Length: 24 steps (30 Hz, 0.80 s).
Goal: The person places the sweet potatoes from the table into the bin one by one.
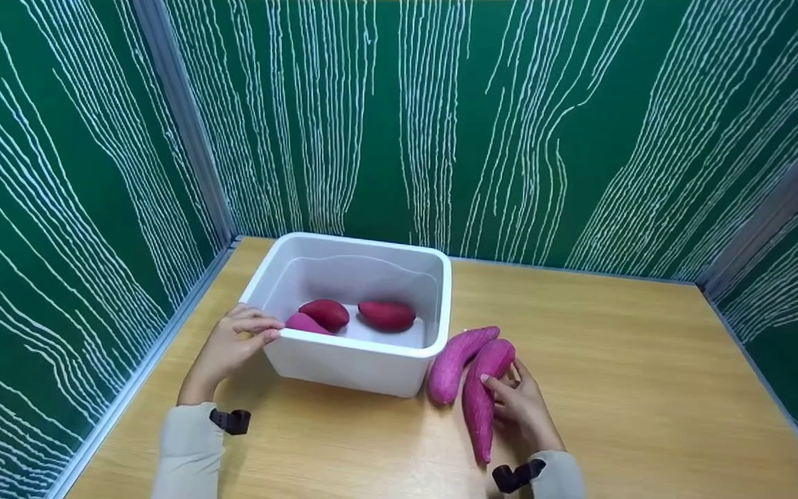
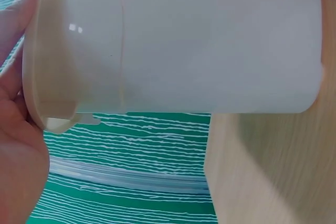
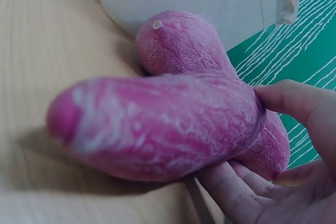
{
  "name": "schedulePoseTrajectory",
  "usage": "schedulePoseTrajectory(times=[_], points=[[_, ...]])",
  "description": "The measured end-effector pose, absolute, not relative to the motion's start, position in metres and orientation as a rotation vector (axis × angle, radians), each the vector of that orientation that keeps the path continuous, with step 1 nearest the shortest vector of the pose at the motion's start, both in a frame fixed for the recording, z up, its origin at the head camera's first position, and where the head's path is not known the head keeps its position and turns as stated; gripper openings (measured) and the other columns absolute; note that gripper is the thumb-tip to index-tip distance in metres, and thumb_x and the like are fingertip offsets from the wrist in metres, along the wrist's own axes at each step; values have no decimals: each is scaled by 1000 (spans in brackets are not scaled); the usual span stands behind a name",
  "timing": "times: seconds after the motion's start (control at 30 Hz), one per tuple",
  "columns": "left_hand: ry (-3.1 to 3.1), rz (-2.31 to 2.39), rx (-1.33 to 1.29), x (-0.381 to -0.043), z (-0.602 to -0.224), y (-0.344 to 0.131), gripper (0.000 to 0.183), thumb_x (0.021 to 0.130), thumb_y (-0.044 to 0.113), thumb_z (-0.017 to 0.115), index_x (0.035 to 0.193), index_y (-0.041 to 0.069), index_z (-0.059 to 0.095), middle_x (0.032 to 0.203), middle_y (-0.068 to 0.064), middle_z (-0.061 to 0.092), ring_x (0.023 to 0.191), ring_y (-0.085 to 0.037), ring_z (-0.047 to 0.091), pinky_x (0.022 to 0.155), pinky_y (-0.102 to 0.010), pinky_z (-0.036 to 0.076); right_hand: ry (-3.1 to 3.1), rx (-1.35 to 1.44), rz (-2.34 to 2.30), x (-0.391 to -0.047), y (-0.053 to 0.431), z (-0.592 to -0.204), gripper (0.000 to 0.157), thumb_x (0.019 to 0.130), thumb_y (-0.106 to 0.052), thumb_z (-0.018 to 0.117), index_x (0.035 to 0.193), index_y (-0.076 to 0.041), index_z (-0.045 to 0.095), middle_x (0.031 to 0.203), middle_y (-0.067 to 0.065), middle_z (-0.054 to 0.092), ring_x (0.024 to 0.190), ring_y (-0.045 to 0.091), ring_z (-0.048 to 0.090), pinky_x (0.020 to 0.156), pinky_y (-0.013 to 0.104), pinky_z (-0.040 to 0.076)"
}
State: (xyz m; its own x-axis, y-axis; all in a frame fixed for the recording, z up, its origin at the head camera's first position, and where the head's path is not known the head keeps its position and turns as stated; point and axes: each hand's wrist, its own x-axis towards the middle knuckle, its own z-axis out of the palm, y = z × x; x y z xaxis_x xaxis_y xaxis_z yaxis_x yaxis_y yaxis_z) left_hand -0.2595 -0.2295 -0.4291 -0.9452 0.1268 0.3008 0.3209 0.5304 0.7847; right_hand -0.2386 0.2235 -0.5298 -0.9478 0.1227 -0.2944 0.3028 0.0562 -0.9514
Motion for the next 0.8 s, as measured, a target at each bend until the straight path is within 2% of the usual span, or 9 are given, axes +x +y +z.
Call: schedulePoseTrajectory(times=[0.17, 0.33, 0.57, 0.8], points=[[-2601, -1321, -385, -258, -425, -228, 17, 83, 16, 74, 100, 13, 77, 106, -8, 69, 109, -25, 54, 102, -56, 40, 2272, 467, -1926, -239, 228, -523, 92, 91, -21, 65, 154, -6, 0, 123, 24, 49, 77, 12, 63, 70, 27, 55], [-2610, -1250, -427, -256, -423, -227, 15, 84, 12, 73, 99, 11, 77, 103, -6, 70, 102, -24, 59, 96, -49, 48, 2276, 463, -1902, -239, 232, -514, 94, 91, -25, 65, 155, -11, -2, 129, 25, 44, 81, 16, 63, 72, 29, 53], [-2568, -1219, -446, -256, -425, -226, 16, 82, 8, 74, 97, 9, 77, 100, -6, 71, 101, -23, 61, 95, -47, 50, 2323, 416, -1897, -243, 236, -502, 93, 91, -23, 66, 154, -7, -1, 133, 33, 44, 85, 17, 64, 76, 32, 56], [-2534, -1314, -424, -258, -429, -226, 14, 81, 12, 75, 94, 11, 78, 99, -4, 71, 98, -17, 58, 88, -20, 47, 2375, 365, -1872, -244, 239, -488, 92, 92, -23, 65, 154, -5, 0, 135, 33, 45, 94, 18, 64, 84, 37, 55]])
